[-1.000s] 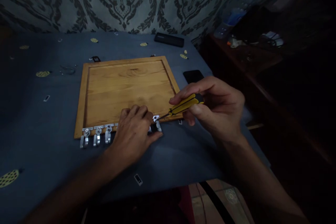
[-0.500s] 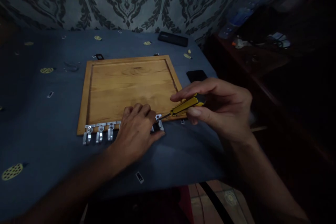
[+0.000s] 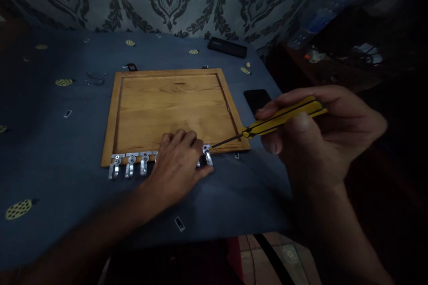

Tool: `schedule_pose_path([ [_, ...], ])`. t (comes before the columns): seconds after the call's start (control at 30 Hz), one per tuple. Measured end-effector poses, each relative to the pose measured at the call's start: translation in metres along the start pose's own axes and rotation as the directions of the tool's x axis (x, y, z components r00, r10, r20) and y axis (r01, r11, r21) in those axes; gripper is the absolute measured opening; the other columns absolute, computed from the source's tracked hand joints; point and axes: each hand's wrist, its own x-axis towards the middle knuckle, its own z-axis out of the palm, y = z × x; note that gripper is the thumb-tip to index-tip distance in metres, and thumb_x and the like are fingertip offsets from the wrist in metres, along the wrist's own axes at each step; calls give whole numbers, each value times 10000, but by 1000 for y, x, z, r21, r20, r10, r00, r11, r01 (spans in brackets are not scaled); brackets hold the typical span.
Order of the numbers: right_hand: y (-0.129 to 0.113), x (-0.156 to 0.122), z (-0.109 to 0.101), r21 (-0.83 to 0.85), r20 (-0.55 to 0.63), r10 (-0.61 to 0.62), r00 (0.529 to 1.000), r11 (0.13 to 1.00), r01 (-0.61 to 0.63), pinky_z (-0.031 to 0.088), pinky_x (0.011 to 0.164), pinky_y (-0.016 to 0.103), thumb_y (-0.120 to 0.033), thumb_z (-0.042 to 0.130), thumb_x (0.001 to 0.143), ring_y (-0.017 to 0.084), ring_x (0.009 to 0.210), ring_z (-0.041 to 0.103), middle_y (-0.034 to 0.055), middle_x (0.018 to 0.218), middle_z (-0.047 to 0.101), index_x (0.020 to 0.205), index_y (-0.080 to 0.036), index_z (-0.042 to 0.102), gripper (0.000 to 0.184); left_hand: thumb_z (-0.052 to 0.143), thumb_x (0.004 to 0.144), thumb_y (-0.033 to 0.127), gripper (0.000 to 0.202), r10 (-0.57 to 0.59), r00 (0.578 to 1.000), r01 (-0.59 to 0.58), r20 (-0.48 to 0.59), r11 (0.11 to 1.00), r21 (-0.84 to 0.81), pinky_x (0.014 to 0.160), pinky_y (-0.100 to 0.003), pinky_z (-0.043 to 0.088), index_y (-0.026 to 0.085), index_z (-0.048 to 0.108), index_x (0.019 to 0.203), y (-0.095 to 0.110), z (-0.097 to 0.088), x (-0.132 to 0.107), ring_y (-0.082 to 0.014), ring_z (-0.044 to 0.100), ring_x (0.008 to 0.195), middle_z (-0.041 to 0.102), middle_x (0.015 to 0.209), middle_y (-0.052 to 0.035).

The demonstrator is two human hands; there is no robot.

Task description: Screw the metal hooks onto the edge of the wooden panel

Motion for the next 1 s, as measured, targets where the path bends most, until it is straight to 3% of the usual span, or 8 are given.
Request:
schedule_pose_path([
  [0.3, 6, -4, 2, -84, 97, 96, 991, 993, -88, 441, 327, 259, -273, 777, 846, 92, 416, 558, -5, 838, 758, 946, -283, 776, 101, 731, 885, 470, 349, -4, 1000, 4, 3, 1000, 20, 902, -425, 429, 172, 662, 1055, 1, -2, -1, -297, 580, 1083, 661, 1088, -78],
  [0.53, 9, -4, 2, -134, 113, 75, 991, 989, -59, 461, 331, 245, -315, 764, 862, 88, 433, 567, 14, 844, 757, 954, -253, 765, 110, 727, 890, 457, 351, 0, 1000, 0, 1, 1000, 1, 908, -440, 429, 157, 667, 1061, 1, -1, -1, -310, 577, 1089, 654, 1077, -82],
  [0.73, 4, -6, 5, -114, 100, 82, 992, 991, -71, 480, 356, 233, -261, 779, 848, 68, 444, 574, -6, 849, 736, 954, -258, 774, 106, 728, 891, 449, 346, -16, 1000, 16, 23, 1000, -4, 922, -456, 436, 158, 676, 1072, 2, -3, 0, -318, 578, 1104, 656, 1097, -87],
  [1.0, 11, -7, 5, -128, 142, 14, 990, 992, 4, 489, 382, 226, -222, 798, 817, 95, 519, 620, -5, 851, 735, 933, -246, 756, 126, 725, 893, 449, 359, 0, 1000, 0, 7, 1000, 3, 914, -458, 435, 150, 671, 1083, 1, -1, -1, -321, 581, 1096, 654, 1089, -93],
])
